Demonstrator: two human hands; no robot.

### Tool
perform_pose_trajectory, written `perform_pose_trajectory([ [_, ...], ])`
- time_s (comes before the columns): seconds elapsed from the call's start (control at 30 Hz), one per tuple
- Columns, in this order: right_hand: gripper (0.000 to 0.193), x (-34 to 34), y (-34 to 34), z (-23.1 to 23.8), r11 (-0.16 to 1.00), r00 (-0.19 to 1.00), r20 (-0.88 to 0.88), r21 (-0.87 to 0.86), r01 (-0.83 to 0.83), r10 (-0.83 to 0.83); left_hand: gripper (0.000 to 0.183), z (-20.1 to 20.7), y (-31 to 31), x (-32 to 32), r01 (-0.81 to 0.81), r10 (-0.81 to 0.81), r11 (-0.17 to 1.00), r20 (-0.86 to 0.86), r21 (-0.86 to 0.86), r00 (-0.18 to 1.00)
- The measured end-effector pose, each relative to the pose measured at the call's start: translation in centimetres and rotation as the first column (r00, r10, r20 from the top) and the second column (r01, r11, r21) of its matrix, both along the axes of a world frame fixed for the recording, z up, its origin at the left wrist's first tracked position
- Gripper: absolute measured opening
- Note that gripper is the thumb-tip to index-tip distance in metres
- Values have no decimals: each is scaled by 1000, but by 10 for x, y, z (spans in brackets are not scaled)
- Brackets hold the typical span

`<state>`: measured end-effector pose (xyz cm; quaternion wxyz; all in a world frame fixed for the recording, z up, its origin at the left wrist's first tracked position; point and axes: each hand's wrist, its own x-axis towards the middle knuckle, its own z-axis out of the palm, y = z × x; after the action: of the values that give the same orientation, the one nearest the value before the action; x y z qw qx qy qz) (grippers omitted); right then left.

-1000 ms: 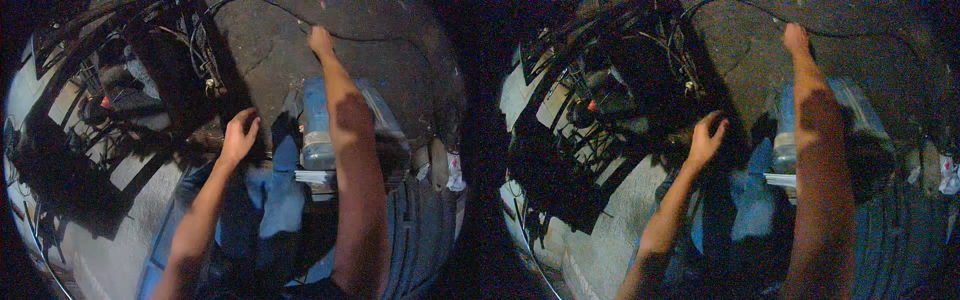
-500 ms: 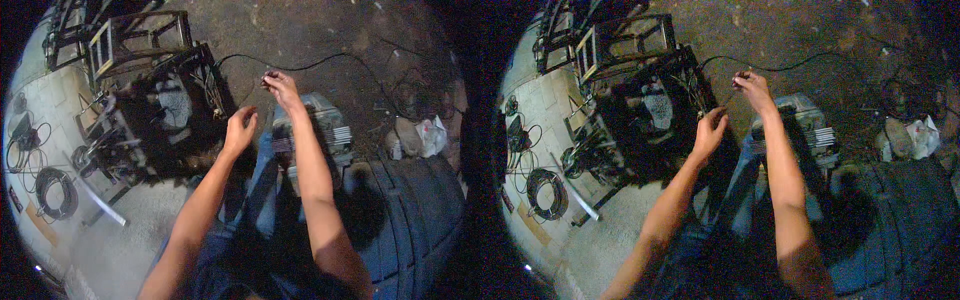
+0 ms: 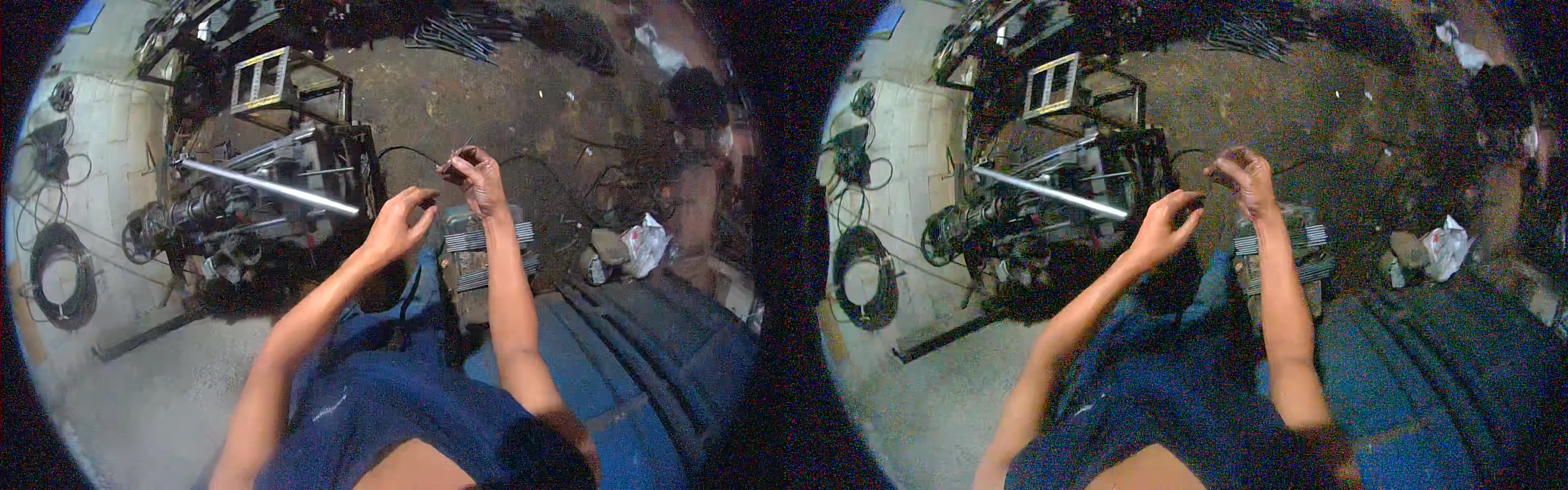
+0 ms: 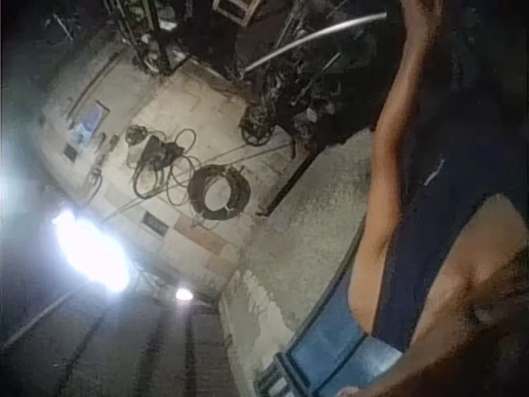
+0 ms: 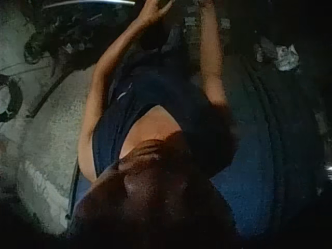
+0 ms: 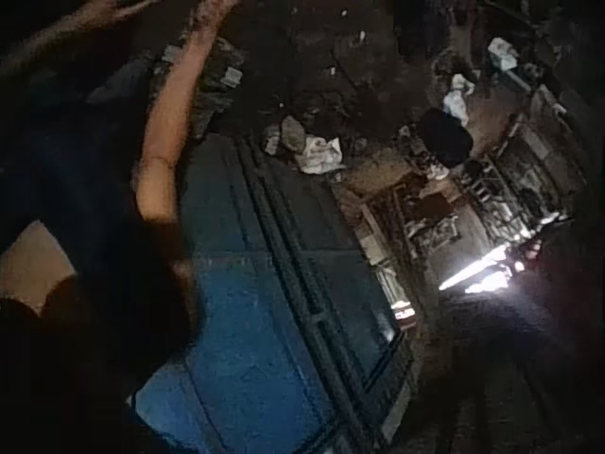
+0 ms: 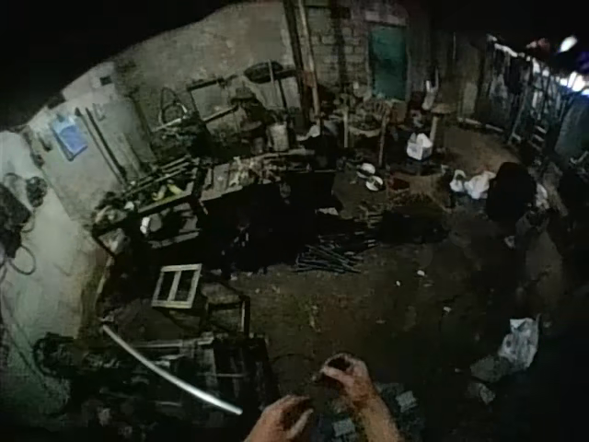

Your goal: Bending metal pipes using a specialized metal fabrication machine.

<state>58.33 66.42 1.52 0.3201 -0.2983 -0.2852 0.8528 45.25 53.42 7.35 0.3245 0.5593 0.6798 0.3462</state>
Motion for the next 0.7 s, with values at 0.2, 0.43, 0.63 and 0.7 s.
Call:
perform_pose_trajectory([
  [0.2,9,-75,-84,67,965,997,50,254,-72,61,26,58,-94,-93,-49,33,973,77,226,997],
  [0.43,15,-174,-198,105,928,990,125,359,-104,63,22,75,-234,-230,-319,300,909,110,269,948],
  [0.63,18,-240,-260,102,936,979,194,328,-128,65,21,36,-313,-310,-486,470,850,123,203,874],
  [0.7,19,-255,-273,102,937,963,256,309,-162,83,21,23,-330,-328,-521,501,828,143,207,854],
])
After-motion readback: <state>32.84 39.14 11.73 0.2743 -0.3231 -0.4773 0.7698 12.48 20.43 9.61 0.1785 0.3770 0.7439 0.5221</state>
